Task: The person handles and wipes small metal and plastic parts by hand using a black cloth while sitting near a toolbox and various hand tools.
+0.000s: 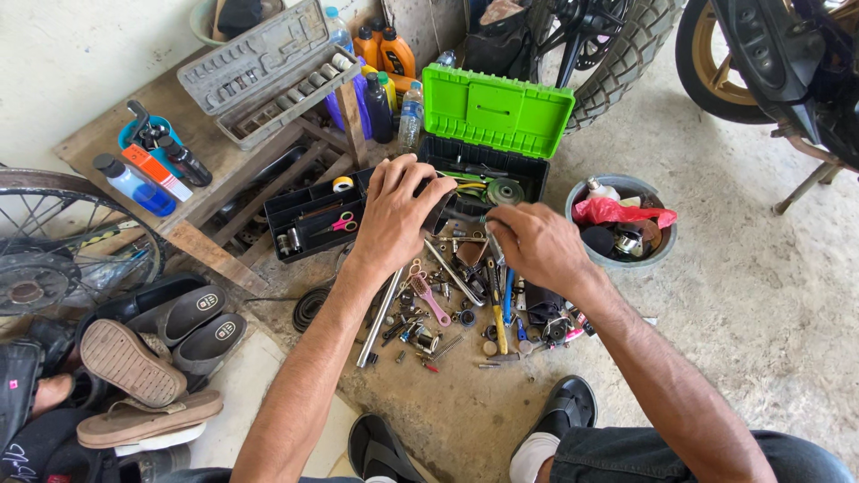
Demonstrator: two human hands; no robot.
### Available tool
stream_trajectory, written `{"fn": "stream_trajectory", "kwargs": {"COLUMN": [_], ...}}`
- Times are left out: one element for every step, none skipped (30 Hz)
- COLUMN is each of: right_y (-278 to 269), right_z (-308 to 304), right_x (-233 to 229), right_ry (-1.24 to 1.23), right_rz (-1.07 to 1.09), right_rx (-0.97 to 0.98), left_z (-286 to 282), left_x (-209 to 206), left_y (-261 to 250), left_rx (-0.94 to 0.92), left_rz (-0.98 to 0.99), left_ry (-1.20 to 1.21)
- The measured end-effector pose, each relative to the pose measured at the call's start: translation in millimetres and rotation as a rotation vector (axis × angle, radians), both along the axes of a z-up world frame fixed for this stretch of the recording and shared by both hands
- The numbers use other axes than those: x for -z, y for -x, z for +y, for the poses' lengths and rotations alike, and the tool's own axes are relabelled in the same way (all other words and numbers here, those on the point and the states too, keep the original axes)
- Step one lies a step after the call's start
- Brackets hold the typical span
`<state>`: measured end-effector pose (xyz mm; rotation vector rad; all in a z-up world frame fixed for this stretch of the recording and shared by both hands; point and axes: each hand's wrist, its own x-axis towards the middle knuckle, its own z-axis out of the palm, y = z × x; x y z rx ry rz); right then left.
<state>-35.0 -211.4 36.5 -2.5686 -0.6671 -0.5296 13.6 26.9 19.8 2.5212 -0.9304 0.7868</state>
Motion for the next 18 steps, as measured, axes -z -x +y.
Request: {"fn": "stream_trajectory", "kwargs": {"right_y": [0.6,2.2,4.6,7.1,9.3,11.5,13.0,13.1,12.6,10.4,7.3,3.8,1.8,1.4,1.2,0.9,0.5,1.7], "right_z": [0.4,0.1,0.3,1.4,2.5,3.2,3.5,3.3,2.1,-0.4,-3.7,-7.4,-10.2,-11.2,-12.2,-12.5,-11.3,-10.4], "right_x": [-2.3,-5.3,-8.4,-11.2,-13.3,-13.7,-12.2,-9.2,-4.6,0.7,6.6,13.0,19.6,25.4,29.0,30.9,31.7,31.6], "right_ry": [0.000,0.044,0.088,0.089,0.113,0.139,0.141,0.146,0.151,0.151,0.075,-0.001,-0.001,-0.132,-0.262,-0.262,-0.286,-0.304], "right_rz": [0.003,-0.069,-0.141,-0.139,-0.283,-0.424,-0.421,-0.432,-0.443,-0.444,-0.344,-0.245,-0.248,-0.097,0.055,0.055,0.372,0.692], "right_rx": [0.001,0.052,0.103,0.102,0.122,0.141,0.140,0.155,0.169,0.173,0.133,0.091,0.095,-0.020,-0.135,-0.134,-0.070,-0.009], "left_z": [-1.1,-2.6,-3.7,-4.3,-4.8,-5.3,-5.8,-6.3,-7.2,-8.5,-9.4,-9.7,-9.6,-8.7,-8.3,-8.5,-8.5,-8.1], "left_x": [0.9,2.5,4.0,4.6,5.1,6.1,7.1,7.6,8.3,8.7,8.9,9.1,9.5,9.9,10.6,12.3,14.2,16.1], "left_y": [-0.2,0.7,1.6,1.3,0.9,1.0,1.4,1.4,2.5,2.5,2.8,3.2,4.0,5.1,5.2,5.5,5.3,5.8], "left_rx": [0.010,0.017,0.015,0.029,0.043,0.043,0.043,0.043,0.044,0.019,-0.006,-0.003,0.009,0.018,0.019,0.026,0.032,0.033], "left_rz": [0.011,0.022,0.024,0.057,0.089,0.093,0.089,0.081,0.080,0.023,-0.035,-0.038,-0.048,-0.057,-0.060,-0.068,-0.076,-0.075], "left_ry": [-0.014,-0.025,-0.023,-0.016,-0.009,-0.008,-0.004,-0.002,-0.002,-0.006,-0.010,-0.010,0.006,0.020,0.019,0.039,0.058,0.058]}}
